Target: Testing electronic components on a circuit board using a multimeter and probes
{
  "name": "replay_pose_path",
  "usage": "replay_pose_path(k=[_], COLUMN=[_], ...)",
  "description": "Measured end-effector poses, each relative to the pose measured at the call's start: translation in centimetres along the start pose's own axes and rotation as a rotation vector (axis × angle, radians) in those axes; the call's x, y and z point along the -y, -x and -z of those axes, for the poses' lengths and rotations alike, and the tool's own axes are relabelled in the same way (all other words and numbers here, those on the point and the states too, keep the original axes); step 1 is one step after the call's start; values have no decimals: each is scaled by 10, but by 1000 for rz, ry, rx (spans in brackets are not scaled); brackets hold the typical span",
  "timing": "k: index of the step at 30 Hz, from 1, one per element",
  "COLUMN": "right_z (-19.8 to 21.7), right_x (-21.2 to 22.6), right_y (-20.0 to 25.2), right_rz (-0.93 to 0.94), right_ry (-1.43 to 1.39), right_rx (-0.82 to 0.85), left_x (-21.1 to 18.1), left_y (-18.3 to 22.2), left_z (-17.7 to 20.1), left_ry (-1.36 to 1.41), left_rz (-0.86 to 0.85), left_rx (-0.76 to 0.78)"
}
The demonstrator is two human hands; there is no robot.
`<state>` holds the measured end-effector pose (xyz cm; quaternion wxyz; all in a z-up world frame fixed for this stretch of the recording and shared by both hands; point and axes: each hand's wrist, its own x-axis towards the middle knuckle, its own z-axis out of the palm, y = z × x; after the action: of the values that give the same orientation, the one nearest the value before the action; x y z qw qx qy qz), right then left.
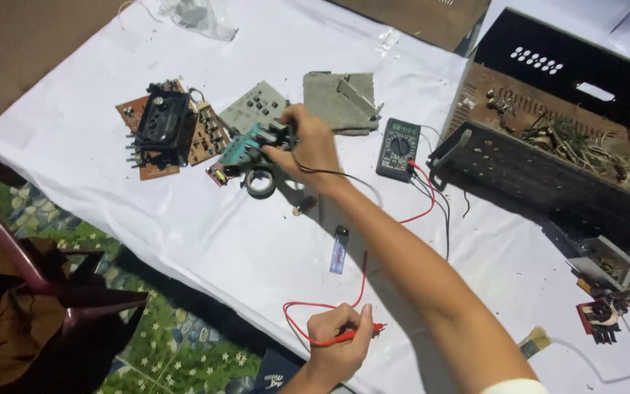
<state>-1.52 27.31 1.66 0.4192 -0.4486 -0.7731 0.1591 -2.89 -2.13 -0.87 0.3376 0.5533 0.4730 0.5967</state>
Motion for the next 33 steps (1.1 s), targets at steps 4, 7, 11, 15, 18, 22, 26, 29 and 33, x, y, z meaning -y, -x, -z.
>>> replay_pose_path(k=[4,7,11,15,18,22,26,29,33], right_z=[-46,-51,29,137,211,291,343,378,382], right_x=[-6,-8,24,69,69,75,58,52,23], right_y=[-17,-19,-6,48,113,195,304,354,375], right_rz=[-99,-434,-383,-417,-184,-437,-709,-911,-885], right_ry=[65,-52,1,-799,-565,-524,-807,-515,51], right_rx=[-118,-74,122,274,329,301,-26,-390,-906], left_x=[8,12,-8,-26,-30,-31,-27,-20,-28], left_y=[2,3,-2,-6,-10,0,4,5,1], left_z=[1,-4,-11,-8,-7,-14,-16,-18,-14], left_ry=[-15,-58,-257,-493,-531,-499,-515,-570,-644], left_rz=[-16,4,301,706,731,817,760,773,740], left_rx=[3,58,-38,43,115,68,23,12,70])
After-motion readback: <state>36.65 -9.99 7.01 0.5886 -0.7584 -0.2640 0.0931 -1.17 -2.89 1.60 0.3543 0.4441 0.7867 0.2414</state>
